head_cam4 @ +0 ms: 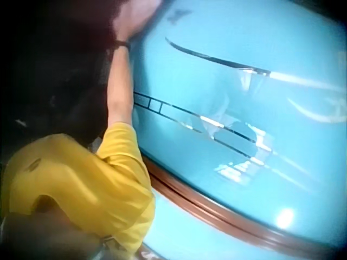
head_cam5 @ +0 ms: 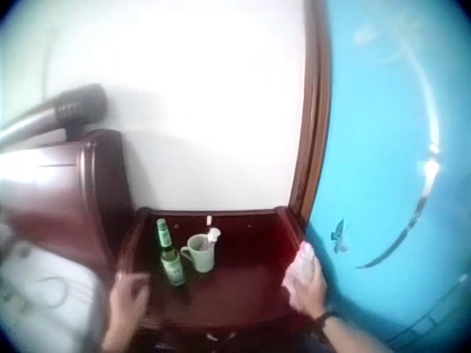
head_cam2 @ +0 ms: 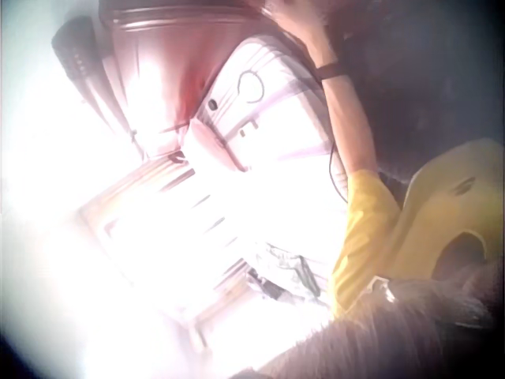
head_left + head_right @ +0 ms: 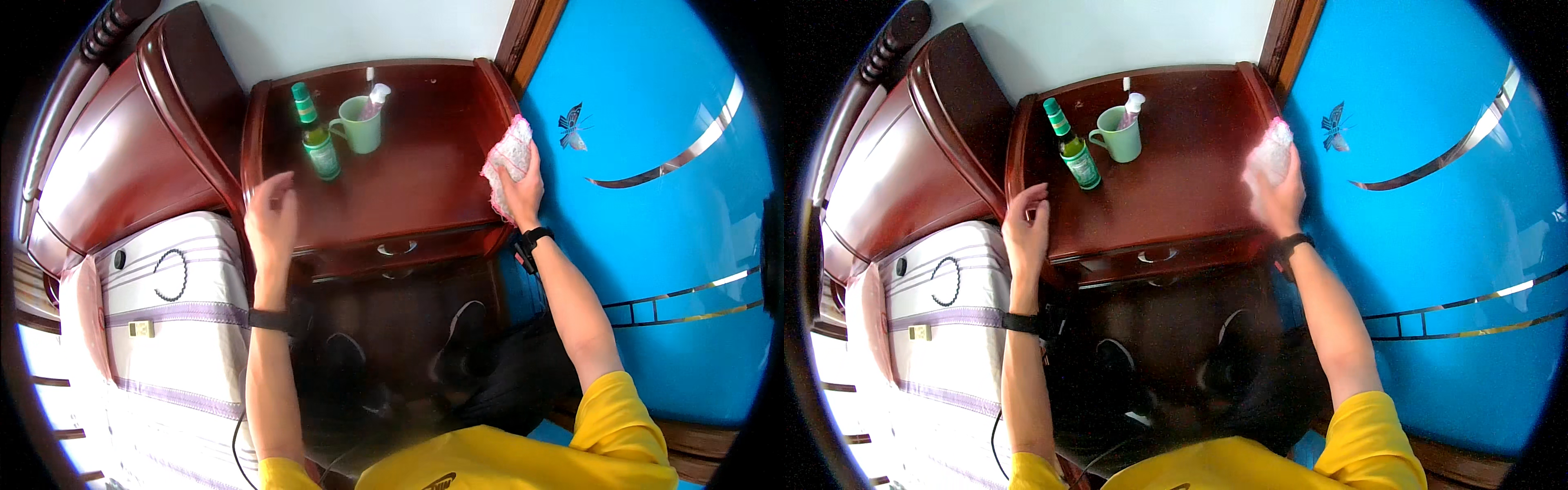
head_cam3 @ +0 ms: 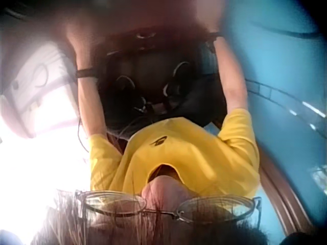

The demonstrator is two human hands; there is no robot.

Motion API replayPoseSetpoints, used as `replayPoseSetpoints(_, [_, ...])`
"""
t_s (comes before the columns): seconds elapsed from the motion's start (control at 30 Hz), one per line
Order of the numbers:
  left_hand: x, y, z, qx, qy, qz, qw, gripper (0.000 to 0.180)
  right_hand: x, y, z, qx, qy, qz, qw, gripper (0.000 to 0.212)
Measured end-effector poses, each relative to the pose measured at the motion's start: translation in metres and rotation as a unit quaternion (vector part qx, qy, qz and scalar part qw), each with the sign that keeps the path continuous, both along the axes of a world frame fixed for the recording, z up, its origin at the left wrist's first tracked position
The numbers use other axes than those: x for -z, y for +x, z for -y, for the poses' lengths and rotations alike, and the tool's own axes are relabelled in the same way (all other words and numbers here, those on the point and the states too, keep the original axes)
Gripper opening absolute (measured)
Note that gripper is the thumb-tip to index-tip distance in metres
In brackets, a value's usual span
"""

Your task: The person wipes the top surface and edges of a dark wood nightstand using a pink cloth, moving a green bottle and a green cup to clean underneath them.

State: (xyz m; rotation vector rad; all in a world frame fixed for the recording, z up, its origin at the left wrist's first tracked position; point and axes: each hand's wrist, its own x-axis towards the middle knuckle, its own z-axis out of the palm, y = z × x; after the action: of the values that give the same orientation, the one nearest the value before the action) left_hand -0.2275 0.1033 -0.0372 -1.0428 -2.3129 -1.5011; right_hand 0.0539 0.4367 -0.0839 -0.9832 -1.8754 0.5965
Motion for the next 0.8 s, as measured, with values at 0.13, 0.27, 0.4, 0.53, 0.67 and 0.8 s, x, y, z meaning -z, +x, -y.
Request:
replayPoseSetpoints(0.13, [0.016,-0.028,0.033,-0.107,-0.021,-0.075,0.991,0.042,0.021,0.001,-0.022,0.007,0.119,0.051,0.992,0.085])
replayPoseSetpoints(0.27, [0.036,-0.037,0.055,-0.139,-0.011,-0.03,0.99,0.046,0.014,0.0,-0.02,-0.024,0.118,0.095,0.988,0.084])
replayPoseSetpoints(0.4, [0.034,-0.031,0.06,-0.108,-0.073,-0.014,0.991,0.051,0.014,0.001,-0.025,-0.028,0.161,0.127,0.978,0.088])
replayPoseSetpoints(0.53, [0.026,-0.045,0.068,-0.074,-0.113,-0.002,0.991,0.052,0.005,-0.004,-0.014,-0.023,0.27,0.191,0.943,0.076])
replayPoseSetpoints(0.67, [0.02,-0.052,0.078,-0.033,-0.119,0.023,0.992,0.05,0.001,-0.004,-0.007,-0.029,0.348,0.341,0.873,0.069])
replayPoseSetpoints(0.8, [0.013,-0.052,0.08,0.005,-0.133,-0.011,0.991,0.045,0.003,-0.009,0.01,-0.077,0.339,0.333,0.877,0.063])
